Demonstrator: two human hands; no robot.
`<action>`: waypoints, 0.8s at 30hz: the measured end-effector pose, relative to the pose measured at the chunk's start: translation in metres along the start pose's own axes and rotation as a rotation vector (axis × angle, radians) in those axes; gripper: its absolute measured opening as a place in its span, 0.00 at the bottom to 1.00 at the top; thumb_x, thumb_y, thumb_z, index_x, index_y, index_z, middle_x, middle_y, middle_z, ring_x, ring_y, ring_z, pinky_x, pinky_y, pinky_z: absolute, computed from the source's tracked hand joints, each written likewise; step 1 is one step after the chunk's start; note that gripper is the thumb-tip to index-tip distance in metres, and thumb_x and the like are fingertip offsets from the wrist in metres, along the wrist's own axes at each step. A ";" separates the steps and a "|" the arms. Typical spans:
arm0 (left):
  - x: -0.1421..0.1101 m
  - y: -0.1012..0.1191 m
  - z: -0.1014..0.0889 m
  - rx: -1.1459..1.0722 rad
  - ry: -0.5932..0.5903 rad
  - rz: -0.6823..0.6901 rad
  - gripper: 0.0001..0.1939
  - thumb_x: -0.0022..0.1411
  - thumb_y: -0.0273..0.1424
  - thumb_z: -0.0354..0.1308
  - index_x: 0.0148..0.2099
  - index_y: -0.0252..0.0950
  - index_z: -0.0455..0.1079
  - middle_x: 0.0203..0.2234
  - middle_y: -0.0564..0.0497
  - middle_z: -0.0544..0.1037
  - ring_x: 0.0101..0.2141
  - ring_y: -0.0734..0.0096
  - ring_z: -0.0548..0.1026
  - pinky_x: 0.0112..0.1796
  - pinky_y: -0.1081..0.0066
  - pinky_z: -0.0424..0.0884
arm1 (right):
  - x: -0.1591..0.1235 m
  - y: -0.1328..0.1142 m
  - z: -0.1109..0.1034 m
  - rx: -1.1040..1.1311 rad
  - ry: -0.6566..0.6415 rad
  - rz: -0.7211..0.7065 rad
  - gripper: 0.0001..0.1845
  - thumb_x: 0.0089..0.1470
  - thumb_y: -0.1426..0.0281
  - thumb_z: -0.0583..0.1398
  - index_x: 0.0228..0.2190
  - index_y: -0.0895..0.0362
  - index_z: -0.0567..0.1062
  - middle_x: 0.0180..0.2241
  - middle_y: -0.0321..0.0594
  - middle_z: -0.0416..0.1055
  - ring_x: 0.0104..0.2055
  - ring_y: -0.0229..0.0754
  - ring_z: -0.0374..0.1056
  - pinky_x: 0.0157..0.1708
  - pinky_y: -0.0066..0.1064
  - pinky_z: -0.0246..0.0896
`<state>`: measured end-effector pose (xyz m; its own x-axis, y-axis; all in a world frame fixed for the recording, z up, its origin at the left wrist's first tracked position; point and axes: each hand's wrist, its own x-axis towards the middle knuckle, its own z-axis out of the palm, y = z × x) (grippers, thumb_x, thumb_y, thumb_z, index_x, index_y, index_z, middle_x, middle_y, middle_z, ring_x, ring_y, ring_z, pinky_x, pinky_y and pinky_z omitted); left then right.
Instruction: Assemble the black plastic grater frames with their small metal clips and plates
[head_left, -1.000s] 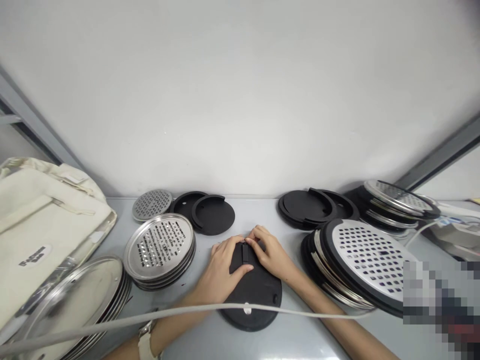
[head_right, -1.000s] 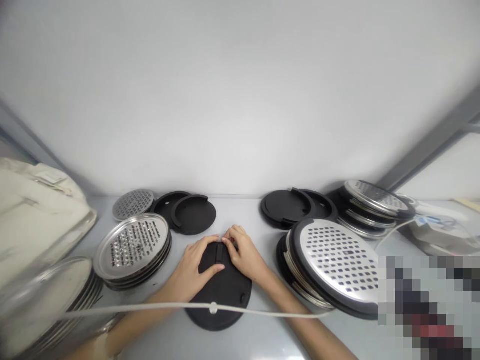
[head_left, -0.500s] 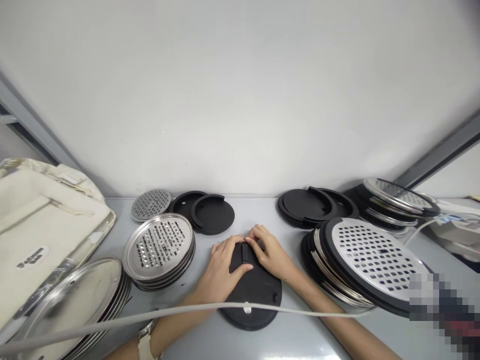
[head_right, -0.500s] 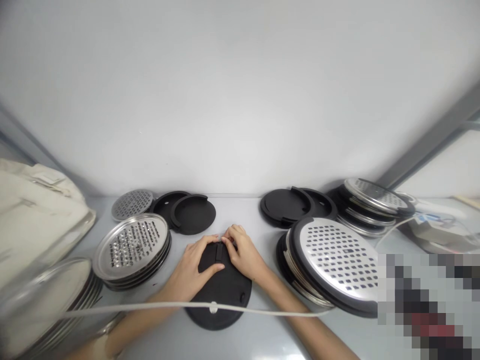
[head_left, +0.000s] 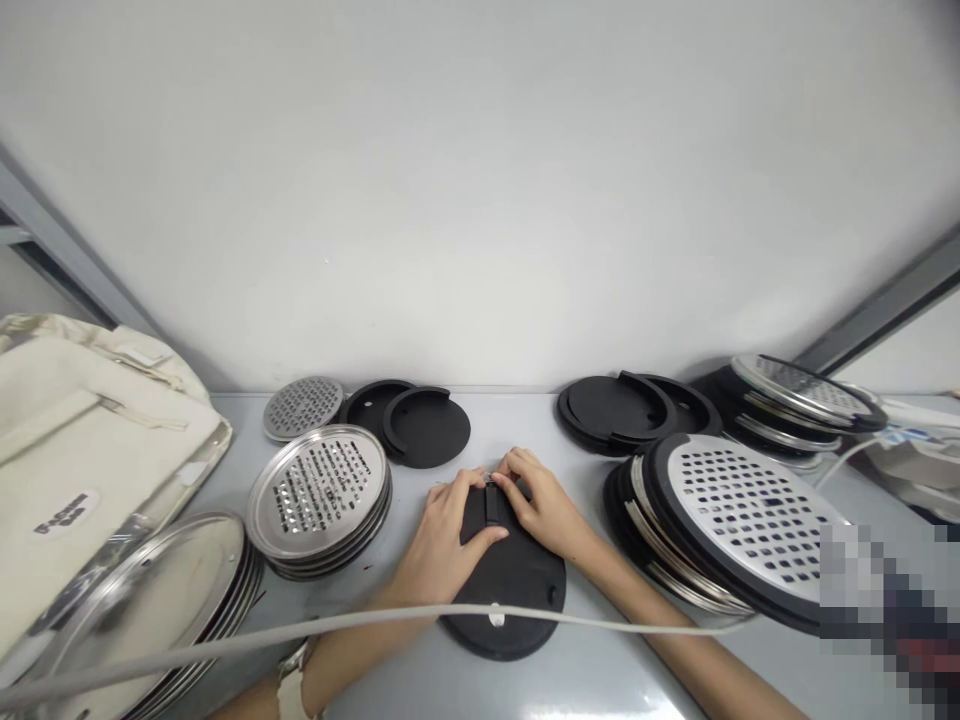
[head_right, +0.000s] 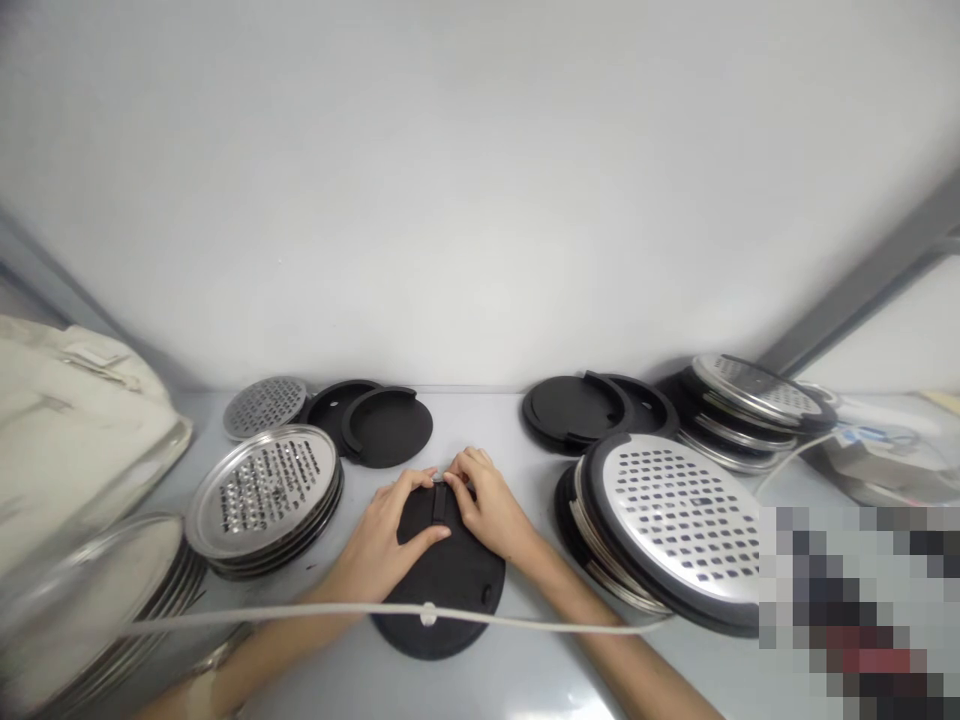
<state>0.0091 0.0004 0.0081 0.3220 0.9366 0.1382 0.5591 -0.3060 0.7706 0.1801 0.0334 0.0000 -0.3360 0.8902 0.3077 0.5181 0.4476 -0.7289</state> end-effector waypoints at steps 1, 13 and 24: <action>0.000 0.000 0.000 -0.004 0.002 -0.011 0.17 0.56 0.33 0.60 0.46 0.42 0.60 0.50 0.51 0.69 0.51 0.59 0.65 0.50 0.59 0.62 | 0.000 0.000 0.000 -0.002 -0.001 0.000 0.10 0.60 0.73 0.50 0.26 0.55 0.63 0.30 0.38 0.62 0.35 0.42 0.59 0.37 0.35 0.56; -0.001 0.003 0.000 -0.022 0.005 -0.048 0.14 0.55 0.32 0.60 0.41 0.41 0.58 0.48 0.50 0.69 0.51 0.59 0.65 0.50 0.59 0.63 | 0.001 0.000 0.001 0.002 0.003 -0.002 0.10 0.59 0.73 0.50 0.26 0.55 0.62 0.29 0.38 0.62 0.34 0.41 0.59 0.37 0.35 0.56; 0.000 0.003 -0.001 -0.002 -0.004 -0.049 0.17 0.56 0.34 0.60 0.47 0.41 0.59 0.41 0.50 0.69 0.47 0.60 0.68 0.47 0.62 0.65 | 0.001 0.001 0.001 0.009 0.003 -0.003 0.11 0.60 0.72 0.49 0.25 0.55 0.62 0.29 0.38 0.62 0.34 0.41 0.59 0.37 0.35 0.56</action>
<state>0.0103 -0.0001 0.0106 0.2975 0.9496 0.0983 0.5726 -0.2599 0.7776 0.1796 0.0343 -0.0008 -0.3347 0.8892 0.3118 0.5105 0.4492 -0.7332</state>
